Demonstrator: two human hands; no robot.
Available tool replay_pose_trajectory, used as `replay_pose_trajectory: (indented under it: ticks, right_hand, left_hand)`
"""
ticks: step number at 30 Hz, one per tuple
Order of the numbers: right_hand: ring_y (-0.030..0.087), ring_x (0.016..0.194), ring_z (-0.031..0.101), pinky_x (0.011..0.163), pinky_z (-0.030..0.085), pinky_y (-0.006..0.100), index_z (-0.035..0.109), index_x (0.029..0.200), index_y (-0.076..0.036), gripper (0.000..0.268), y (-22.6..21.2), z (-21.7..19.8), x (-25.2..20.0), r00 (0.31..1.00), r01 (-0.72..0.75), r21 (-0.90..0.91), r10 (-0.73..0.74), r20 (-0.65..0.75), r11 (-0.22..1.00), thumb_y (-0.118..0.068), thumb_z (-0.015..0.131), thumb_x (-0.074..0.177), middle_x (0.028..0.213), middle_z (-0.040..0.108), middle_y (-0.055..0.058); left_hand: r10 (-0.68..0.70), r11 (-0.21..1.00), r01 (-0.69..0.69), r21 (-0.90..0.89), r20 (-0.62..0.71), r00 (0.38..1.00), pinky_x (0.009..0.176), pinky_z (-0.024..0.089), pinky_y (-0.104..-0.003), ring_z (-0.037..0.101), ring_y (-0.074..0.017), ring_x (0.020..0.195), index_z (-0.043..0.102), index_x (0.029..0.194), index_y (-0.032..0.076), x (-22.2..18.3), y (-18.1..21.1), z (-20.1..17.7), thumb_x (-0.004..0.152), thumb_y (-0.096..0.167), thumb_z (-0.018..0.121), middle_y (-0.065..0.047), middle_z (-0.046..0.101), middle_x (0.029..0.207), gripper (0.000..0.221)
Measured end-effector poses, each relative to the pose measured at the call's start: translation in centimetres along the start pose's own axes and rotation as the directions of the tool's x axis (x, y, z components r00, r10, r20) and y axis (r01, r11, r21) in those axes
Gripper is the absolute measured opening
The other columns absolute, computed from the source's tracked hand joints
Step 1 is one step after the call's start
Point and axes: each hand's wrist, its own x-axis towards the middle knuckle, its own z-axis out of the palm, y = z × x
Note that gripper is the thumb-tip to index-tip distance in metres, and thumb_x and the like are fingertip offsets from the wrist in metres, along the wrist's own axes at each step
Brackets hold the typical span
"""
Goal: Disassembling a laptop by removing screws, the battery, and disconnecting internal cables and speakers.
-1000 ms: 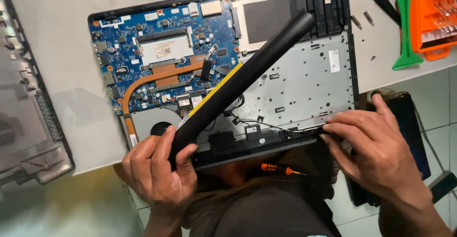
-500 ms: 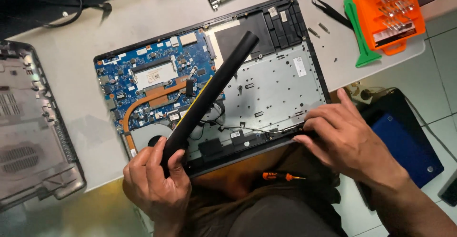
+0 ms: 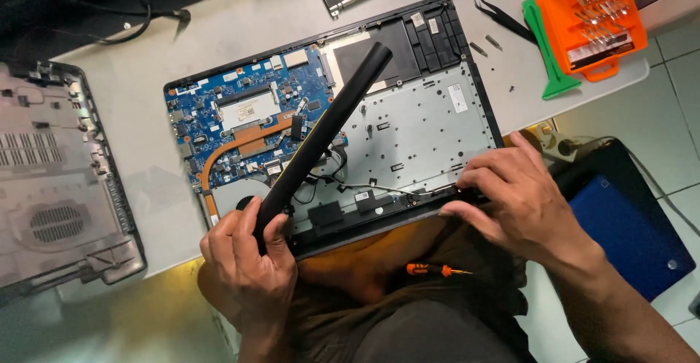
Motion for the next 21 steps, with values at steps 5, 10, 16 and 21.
replay_pose_trajectory:
  ticks: [5,10,16,21]
  right_hand:
    - [0.020,0.097,0.063,0.120,0.038,0.060,0.070,0.093,-0.010,0.021,0.0,0.5,-0.4,0.999,-0.015,-0.042,0.013,-0.029,0.999,-0.022,0.081,0.080,0.101,0.069,0.002]
    - [0.021,0.096,0.064,0.120,0.038,0.063,0.073,0.096,-0.010,0.034,0.6,0.9,-1.2,0.995,-0.063,-0.056,0.059,-0.078,0.996,-0.037,0.084,0.078,0.100,0.071,0.003]
    - [0.021,0.097,0.063,0.119,0.038,0.062,0.073,0.093,-0.010,0.017,0.2,1.3,-1.0,0.990,-0.054,-0.040,0.048,-0.130,0.998,-0.019,0.081,0.082,0.098,0.069,0.003]
    - [0.019,0.100,0.064,0.122,0.033,0.059,0.073,0.093,-0.012,0.011,0.4,1.0,-1.2,0.987,-0.074,0.041,0.079,-0.137,0.996,-0.014,0.075,0.083,0.100,0.071,0.000]
  left_hand:
    - [0.003,1.000,-0.003,-0.005,-0.004,1.000,0.088,0.043,-0.042,0.054,-0.0290,0.098,0.067,0.125,-0.005,0.1,0.2,0.0,0.104,0.023,0.063,-0.016,0.058,0.106,0.035]
    - [0.008,1.000,-0.008,-0.005,-0.041,0.999,0.088,0.044,-0.042,0.053,-0.0295,0.098,0.069,0.123,-0.004,-0.1,0.3,0.2,0.104,0.023,0.064,-0.015,0.058,0.108,0.034]
    - [0.040,0.999,-0.040,-0.001,-0.051,0.998,0.089,0.044,-0.043,0.054,-0.0314,0.098,0.067,0.122,-0.005,0.2,0.7,0.0,0.103,0.018,0.065,-0.017,0.059,0.107,0.030]
    - [-0.023,0.997,0.021,0.070,0.023,0.999,0.087,0.048,-0.042,0.055,-0.0305,0.101,0.067,0.124,-0.003,0.2,1.2,-0.6,0.103,0.018,0.066,-0.016,0.059,0.110,0.030]
